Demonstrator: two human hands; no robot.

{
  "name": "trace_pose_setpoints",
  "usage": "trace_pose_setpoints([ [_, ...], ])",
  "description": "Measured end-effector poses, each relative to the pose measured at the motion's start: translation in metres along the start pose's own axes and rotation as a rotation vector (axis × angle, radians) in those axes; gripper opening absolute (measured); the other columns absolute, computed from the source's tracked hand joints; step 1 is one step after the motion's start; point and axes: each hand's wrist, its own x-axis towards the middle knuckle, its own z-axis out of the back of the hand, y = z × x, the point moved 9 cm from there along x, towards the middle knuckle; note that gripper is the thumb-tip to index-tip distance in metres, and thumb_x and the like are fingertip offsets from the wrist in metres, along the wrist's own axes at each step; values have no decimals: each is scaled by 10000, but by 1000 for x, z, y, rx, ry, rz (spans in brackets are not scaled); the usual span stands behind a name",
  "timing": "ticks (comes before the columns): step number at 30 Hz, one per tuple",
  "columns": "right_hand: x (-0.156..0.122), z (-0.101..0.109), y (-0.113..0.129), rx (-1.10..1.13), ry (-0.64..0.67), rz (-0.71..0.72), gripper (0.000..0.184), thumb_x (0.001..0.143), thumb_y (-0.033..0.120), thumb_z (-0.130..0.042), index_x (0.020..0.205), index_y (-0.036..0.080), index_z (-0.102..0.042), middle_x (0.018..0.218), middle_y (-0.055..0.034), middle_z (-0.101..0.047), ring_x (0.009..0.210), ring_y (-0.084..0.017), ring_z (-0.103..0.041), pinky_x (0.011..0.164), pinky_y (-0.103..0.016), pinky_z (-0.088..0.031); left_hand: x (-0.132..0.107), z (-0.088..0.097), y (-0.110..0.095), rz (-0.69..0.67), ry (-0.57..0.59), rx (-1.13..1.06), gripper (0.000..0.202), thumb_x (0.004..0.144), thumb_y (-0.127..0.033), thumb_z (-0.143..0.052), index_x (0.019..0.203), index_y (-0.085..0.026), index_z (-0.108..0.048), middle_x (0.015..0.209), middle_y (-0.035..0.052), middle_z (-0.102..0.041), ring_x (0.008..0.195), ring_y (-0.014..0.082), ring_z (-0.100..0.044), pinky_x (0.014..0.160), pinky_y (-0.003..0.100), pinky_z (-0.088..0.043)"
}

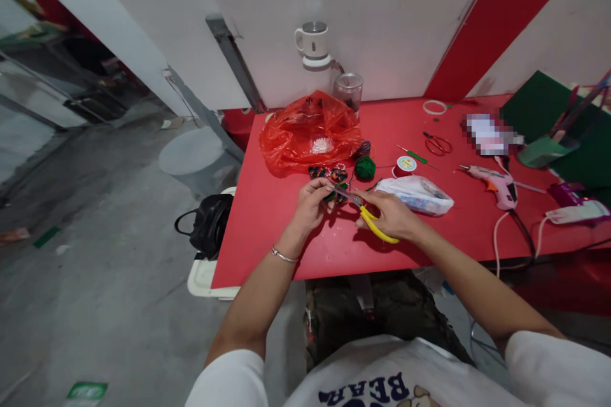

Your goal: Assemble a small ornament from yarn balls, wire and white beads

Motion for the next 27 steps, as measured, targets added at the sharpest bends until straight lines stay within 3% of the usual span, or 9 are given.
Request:
trace_pose_setpoints([
  [4,-1,-3,-7,-9,30,-68,651,891,664,-728,1379,232,-746,777,-35,-718,689,-192,-600,685,-283,-375,0,2,2,6,-10,8,404,603,-375,-922,737,-177,-596,534,-59,-584,376,68,-503,363,173,-371],
  [9,-1,0,-1,-16,-7,6,714,864,627,-775,1441,214,-694,922,-80,-759,799,-223,-642,729,-292,-410,1,3,5,15,-1,15,427,613,-394,-931,759,-180,-592,557,-59,-605,378,69,-507,372,178,-373],
  [13,0,-4,-7,-12,19,-37,619,889,669,-734,1313,219,-771,792,-44,-719,690,-194,-598,686,-287,-384,1,2,4,16,0,18,417,607,-394,-929,743,-178,-599,560,-45,-621,380,71,-511,366,178,-379],
  [17,0,-1,-1,-48,-19,30,770,863,634,-783,1484,196,-659,958,-99,-748,827,-230,-634,747,-302,-416,0,2,3,19,-22,12,396,592,-371,-922,737,-179,-609,539,-47,-612,362,75,-503,351,179,-375],
  [21,-1,-5,-4,-22,37,-10,658,911,661,-720,1392,212,-722,808,-42,-707,705,-199,-595,695,-295,-389,0,0,1,7,-9,-4,391,594,-370,-923,727,-176,-611,543,-43,-615,369,77,-511,351,179,-384],
  [27,0,-2,3,-134,-18,28,834,870,649,-774,1520,153,-612,1127,-167,-758,984,-302,-675,842,-360,-460,2,3,5,16,-9,-3,398,609,-369,-928,748,-175,-609,548,-48,-618,357,76,-516,347,173,-368],
])
